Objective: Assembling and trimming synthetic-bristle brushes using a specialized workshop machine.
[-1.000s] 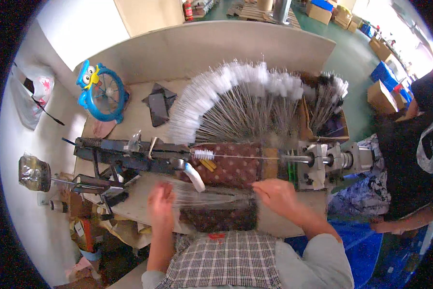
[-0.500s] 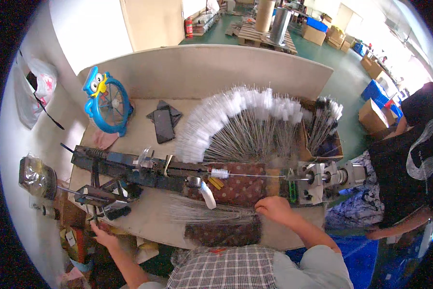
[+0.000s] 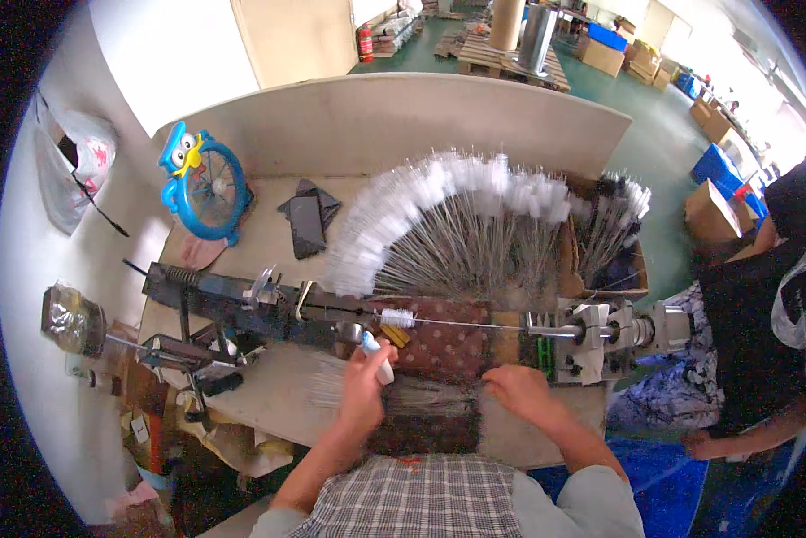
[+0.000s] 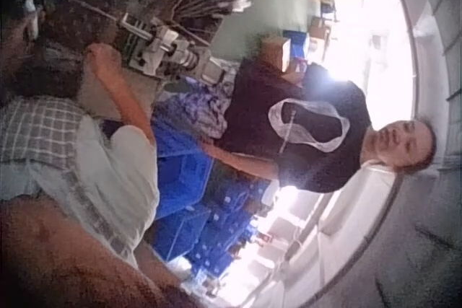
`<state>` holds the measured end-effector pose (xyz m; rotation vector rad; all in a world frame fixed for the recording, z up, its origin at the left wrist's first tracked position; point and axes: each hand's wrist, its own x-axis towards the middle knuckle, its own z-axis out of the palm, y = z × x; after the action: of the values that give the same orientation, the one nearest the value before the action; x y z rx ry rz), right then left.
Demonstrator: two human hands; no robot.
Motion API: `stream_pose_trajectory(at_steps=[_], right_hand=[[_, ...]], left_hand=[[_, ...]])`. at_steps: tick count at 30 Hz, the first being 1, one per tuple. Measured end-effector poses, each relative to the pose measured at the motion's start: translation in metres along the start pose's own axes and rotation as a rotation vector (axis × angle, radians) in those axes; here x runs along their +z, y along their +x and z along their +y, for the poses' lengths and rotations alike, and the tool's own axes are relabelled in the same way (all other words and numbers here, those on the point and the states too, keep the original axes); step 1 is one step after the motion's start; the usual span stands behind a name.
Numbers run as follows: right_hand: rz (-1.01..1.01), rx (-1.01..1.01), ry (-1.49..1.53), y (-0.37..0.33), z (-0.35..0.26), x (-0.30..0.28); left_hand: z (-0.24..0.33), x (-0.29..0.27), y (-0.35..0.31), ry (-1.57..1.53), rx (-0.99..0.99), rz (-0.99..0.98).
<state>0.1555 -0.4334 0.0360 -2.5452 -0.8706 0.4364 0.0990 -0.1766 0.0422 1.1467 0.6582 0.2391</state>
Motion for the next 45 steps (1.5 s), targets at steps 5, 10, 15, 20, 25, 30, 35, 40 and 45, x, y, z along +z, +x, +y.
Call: stream_pose_trajectory(at_steps=[5, 10, 15, 20, 25, 30, 35, 40, 45], right_hand=[[-0.054, 0.08, -0.109, 0.005, -0.004, 0.002], [-0.009, 0.012, -0.06, 0.006, -0.005, -0.002], [-0.017, 0.015, -0.083, 0.004, -0.01, -0.008], [0.039, 0.006, -0.076, 0.001, -0.016, -0.012], [-0.017, 0.069, -0.132, -0.004, -0.019, -0.013], [-0.152, 0.24, -0.188, 0.002, -0.004, 0.009], [-0.158, 0.09, -0.205, 0.007, -0.015, 0.002], [-0.036, -0.002, -0.153, -0.001, -0.007, 0.01], [-0.12, 0.036, -0.123, 0.006, -0.003, 0.005]], left_hand=[[0.07, 0.023, -0.038, -0.682, -0.446, -0.305], [0.082, -0.031, -0.048, -0.74, -0.224, -0.221], [0.068, -0.013, -0.057, -0.209, -0.277, -0.379], [0.057, -0.013, -0.037, 0.058, -0.197, -0.613], [0.039, 0.018, -0.017, 0.583, 0.574, -0.488], [0.024, 0.097, 0.005, 0.869, 1.207, -0.463], [0.003, 0.127, 0.027, 1.19, 1.305, -0.603], [0.033, 0.142, 0.017, 1.372, 1.464, -0.459], [0.038, 0.148, 0.007, 1.565, 1.645, -0.429]])
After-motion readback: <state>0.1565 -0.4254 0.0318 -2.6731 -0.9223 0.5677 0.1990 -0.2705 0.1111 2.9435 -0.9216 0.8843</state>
